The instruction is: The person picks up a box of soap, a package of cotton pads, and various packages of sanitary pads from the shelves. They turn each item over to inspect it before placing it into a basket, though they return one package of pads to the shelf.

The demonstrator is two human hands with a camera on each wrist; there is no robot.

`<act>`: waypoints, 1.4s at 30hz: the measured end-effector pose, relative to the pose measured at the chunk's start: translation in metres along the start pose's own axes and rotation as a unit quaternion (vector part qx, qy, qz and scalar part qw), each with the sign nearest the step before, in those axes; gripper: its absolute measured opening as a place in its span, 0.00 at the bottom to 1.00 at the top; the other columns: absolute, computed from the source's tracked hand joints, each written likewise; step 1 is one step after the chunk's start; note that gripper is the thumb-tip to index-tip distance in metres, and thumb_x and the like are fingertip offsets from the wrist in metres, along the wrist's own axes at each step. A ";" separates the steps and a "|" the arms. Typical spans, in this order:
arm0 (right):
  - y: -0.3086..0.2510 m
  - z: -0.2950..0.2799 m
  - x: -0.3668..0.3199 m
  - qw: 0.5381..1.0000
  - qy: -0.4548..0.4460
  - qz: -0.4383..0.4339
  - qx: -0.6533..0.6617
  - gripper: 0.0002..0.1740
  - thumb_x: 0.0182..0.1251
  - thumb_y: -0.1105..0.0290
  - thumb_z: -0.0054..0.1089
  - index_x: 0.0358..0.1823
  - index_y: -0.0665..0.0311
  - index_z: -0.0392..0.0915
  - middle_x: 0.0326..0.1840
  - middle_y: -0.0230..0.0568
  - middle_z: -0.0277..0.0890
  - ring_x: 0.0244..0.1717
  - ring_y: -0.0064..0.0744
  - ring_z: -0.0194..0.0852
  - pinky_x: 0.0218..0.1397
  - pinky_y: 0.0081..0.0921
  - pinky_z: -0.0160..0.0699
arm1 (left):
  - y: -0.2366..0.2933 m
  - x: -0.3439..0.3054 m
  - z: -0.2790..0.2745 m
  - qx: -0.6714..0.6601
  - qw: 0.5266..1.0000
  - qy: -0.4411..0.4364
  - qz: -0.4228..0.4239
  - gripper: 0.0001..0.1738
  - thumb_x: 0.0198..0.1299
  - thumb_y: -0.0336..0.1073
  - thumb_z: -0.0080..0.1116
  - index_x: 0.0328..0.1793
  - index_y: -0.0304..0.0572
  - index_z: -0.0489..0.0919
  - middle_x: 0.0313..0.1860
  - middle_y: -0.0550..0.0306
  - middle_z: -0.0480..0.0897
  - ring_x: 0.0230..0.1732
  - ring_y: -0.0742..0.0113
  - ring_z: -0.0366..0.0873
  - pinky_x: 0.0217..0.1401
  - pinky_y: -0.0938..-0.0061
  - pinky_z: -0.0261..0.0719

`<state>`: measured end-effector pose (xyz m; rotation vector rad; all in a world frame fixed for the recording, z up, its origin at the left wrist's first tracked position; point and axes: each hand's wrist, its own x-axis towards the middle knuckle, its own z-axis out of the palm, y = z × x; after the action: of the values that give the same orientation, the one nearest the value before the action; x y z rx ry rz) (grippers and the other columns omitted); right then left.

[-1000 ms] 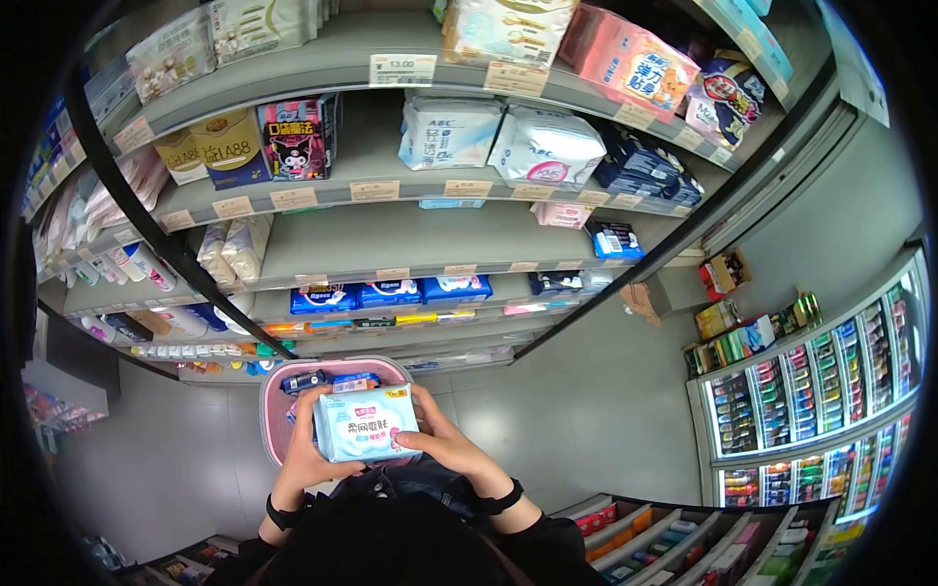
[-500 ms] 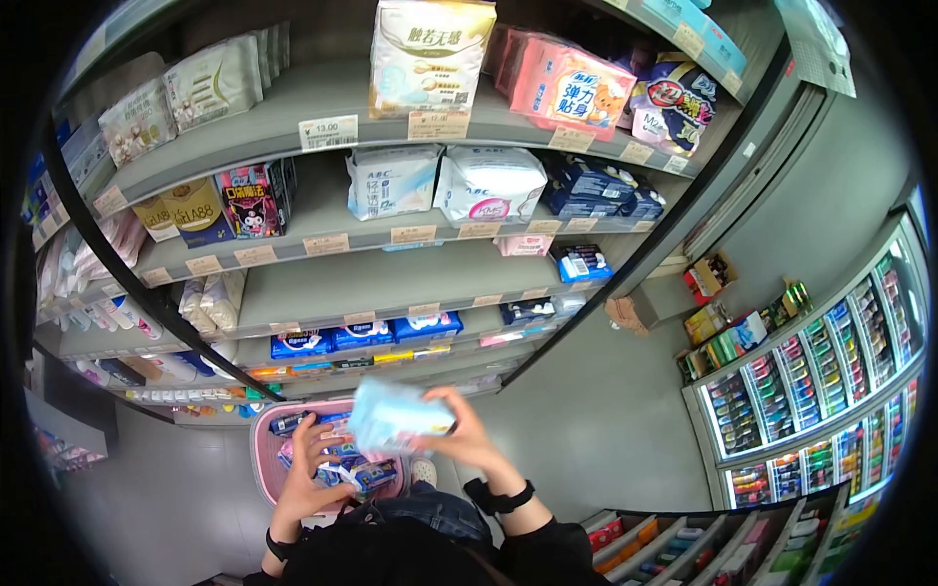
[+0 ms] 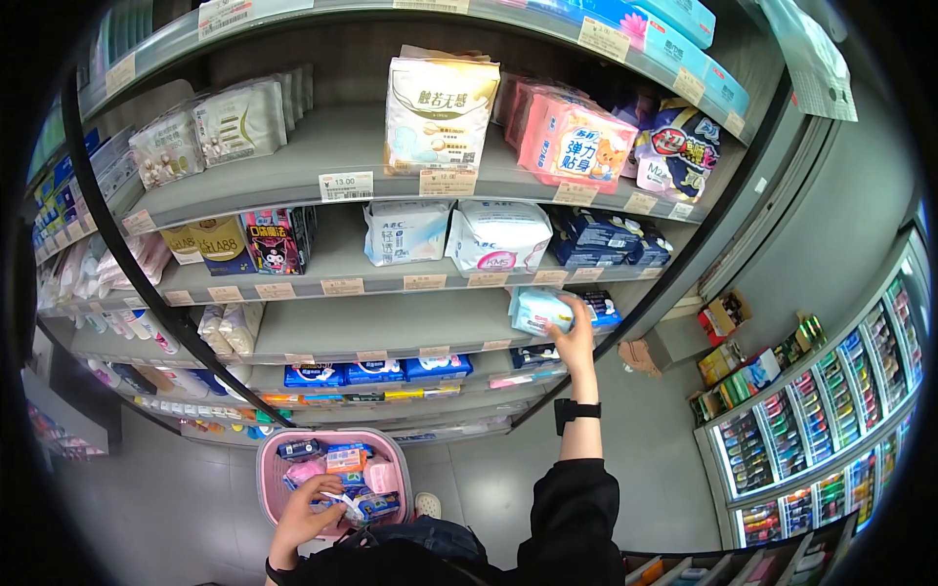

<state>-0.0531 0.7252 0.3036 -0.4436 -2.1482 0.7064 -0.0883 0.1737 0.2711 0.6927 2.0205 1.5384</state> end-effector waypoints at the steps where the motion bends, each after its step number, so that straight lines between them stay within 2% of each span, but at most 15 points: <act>1: 0.002 0.002 0.002 1.000 -0.001 -0.002 0.001 0.32 0.46 0.83 0.69 0.56 0.61 0.74 0.57 0.47 0.72 0.59 0.45 0.71 0.63 0.31 0.68 | 0.000 0.000 0.000 -0.003 1.000 0.006 -0.001 0.26 0.52 0.31 0.71 0.57 0.36 0.75 0.44 0.54 0.82 0.49 0.66 0.80 0.50 0.72 0.77; 3: 0.003 0.008 0.005 0.991 0.056 0.015 -0.117 0.31 0.44 0.86 0.66 0.54 0.60 0.75 0.59 0.51 0.70 0.61 0.51 0.69 0.63 0.34 0.69 | -0.002 0.000 -0.001 0.002 1.000 0.012 0.001 0.26 0.52 0.31 0.71 0.57 0.35 0.75 0.44 0.54 0.82 0.49 0.66 0.80 0.50 0.72 0.77; 10: -0.024 0.020 0.004 0.990 0.063 0.100 -0.083 0.28 0.45 0.80 0.65 0.53 0.58 0.73 0.62 0.58 0.64 0.66 0.58 0.61 0.68 0.41 0.63 | -0.002 0.000 -0.002 0.012 0.999 0.031 0.007 0.25 0.53 0.31 0.69 0.58 0.34 0.75 0.43 0.53 0.82 0.48 0.65 0.81 0.51 0.72 0.77; 11: -0.020 0.020 0.004 0.992 0.051 0.072 -0.086 0.29 0.44 0.79 0.65 0.51 0.57 0.71 0.64 0.66 0.59 0.66 0.66 0.59 0.70 0.45 0.60 | -0.001 -0.001 -0.003 0.012 0.999 0.037 0.001 0.25 0.53 0.31 0.69 0.58 0.34 0.75 0.43 0.53 0.82 0.48 0.65 0.81 0.51 0.72 0.77; 13: -0.013 0.018 0.004 0.992 0.046 0.012 -0.118 0.29 0.41 0.80 0.69 0.48 0.58 0.70 0.65 0.66 0.59 0.68 0.66 0.58 0.70 0.45 0.60 | 0.002 0.001 -0.004 0.024 0.999 0.031 0.015 0.24 0.54 0.31 0.68 0.57 0.34 0.76 0.43 0.53 0.82 0.48 0.64 0.81 0.50 0.72 0.77; 15: -0.010 0.009 0.010 0.997 -0.007 0.014 -0.070 0.30 0.35 0.82 0.74 0.43 0.61 0.68 0.49 0.49 0.70 0.55 0.52 0.70 0.59 0.38 0.68 | 0.001 0.000 -0.005 0.028 0.999 0.038 0.010 0.24 0.54 0.31 0.68 0.57 0.34 0.76 0.43 0.52 0.82 0.47 0.64 0.81 0.50 0.72 0.77; 17: -0.014 0.002 0.012 0.997 -0.024 -0.006 -0.075 0.31 0.32 0.82 0.77 0.40 0.62 0.68 0.42 0.44 0.70 0.48 0.49 0.71 0.55 0.35 0.69 | -0.001 -0.002 -0.006 0.013 0.999 0.040 0.013 0.24 0.54 0.31 0.68 0.58 0.35 0.76 0.44 0.52 0.82 0.47 0.63 0.81 0.50 0.72 0.77; 22: -0.022 0.018 0.005 0.997 -0.072 0.008 0.022 0.28 0.35 0.82 0.78 0.37 0.62 0.68 0.42 0.40 0.71 0.47 0.37 0.71 0.53 0.27 0.70 | 0.001 -0.006 -0.010 0.014 0.998 0.060 0.011 0.24 0.54 0.31 0.68 0.57 0.35 0.76 0.44 0.52 0.82 0.47 0.64 0.81 0.50 0.72 0.77; 28: -0.052 0.092 -0.005 0.968 -0.172 0.050 0.176 0.25 0.51 0.77 0.74 0.47 0.61 0.68 0.44 0.34 0.69 0.46 0.25 0.67 0.48 0.22 0.70 | 0.009 -0.008 -0.013 0.029 0.997 0.063 0.015 0.22 0.55 0.30 0.67 0.56 0.33 0.76 0.44 0.51 0.81 0.48 0.61 0.81 0.53 0.70 0.77; 31: -0.073 0.110 -0.006 0.968 -0.174 0.080 0.164 0.24 0.51 0.77 0.74 0.45 0.60 0.68 0.44 0.33 0.70 0.47 0.26 0.69 0.48 0.23 0.71 | 0.005 -0.013 -0.015 0.025 0.997 0.064 0.027 0.22 0.56 0.31 0.66 0.56 0.33 0.75 0.44 0.50 0.80 0.49 0.59 0.80 0.52 0.69 0.77; 32: -0.072 0.111 -0.004 0.965 -0.196 0.099 0.145 0.30 0.50 0.77 0.74 0.53 0.61 0.68 0.54 0.38 0.70 0.55 0.31 0.69 0.52 0.26 0.72 | 0.003 -0.016 -0.016 0.015 0.997 0.073 0.022 0.22 0.56 0.31 0.66 0.56 0.34 0.75 0.45 0.51 0.80 0.49 0.61 0.80 0.52 0.70 0.76; 33: -0.071 0.113 -0.005 0.963 -0.204 0.099 0.144 0.30 0.50 0.77 0.74 0.53 0.61 0.68 0.54 0.38 0.70 0.55 0.31 0.69 0.52 0.26 0.72 | 0.001 -0.019 -0.017 0.006 0.997 0.080 0.019 0.22 0.56 0.31 0.66 0.57 0.35 0.75 0.45 0.52 0.80 0.49 0.62 0.80 0.51 0.71 0.76; 36: -0.085 0.112 -0.007 0.968 -0.185 0.033 0.165 0.53 0.45 0.77 0.76 0.74 0.62 0.53 0.71 0.50 0.59 0.69 0.41 0.60 0.60 0.31 0.70 | -0.008 -0.029 -0.023 -0.026 0.995 0.094 -0.014 0.22 0.57 0.31 0.66 0.58 0.37 0.75 0.45 0.55 0.80 0.49 0.67 0.79 0.51 0.73 0.75; 40: -0.068 0.117 0.000 0.956 -0.215 0.065 0.186 0.55 0.44 0.79 0.76 0.74 0.64 0.52 0.70 0.49 0.60 0.68 0.40 0.61 0.61 0.32 0.70 | -0.017 -0.041 -0.029 -0.044 0.991 0.120 -0.039 0.22 0.57 0.30 0.65 0.58 0.38 0.75 0.45 0.57 0.79 0.50 0.69 0.77 0.51 0.75 0.75; 42: -0.072 0.115 0.005 0.930 -0.252 0.126 0.235 0.51 0.50 0.72 0.74 0.74 0.67 0.52 0.68 0.49 0.62 0.63 0.38 0.66 0.58 0.31 0.73 | -0.021 -0.045 -0.030 -0.068 0.988 0.121 -0.064 0.21 0.57 0.30 0.64 0.58 0.38 0.75 0.45 0.57 0.79 0.50 0.70 0.76 0.52 0.74 0.75</act>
<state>-0.1523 0.6330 0.2917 -0.2975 -2.2918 1.5814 -0.0766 0.1179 0.2613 0.3282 2.0608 1.7330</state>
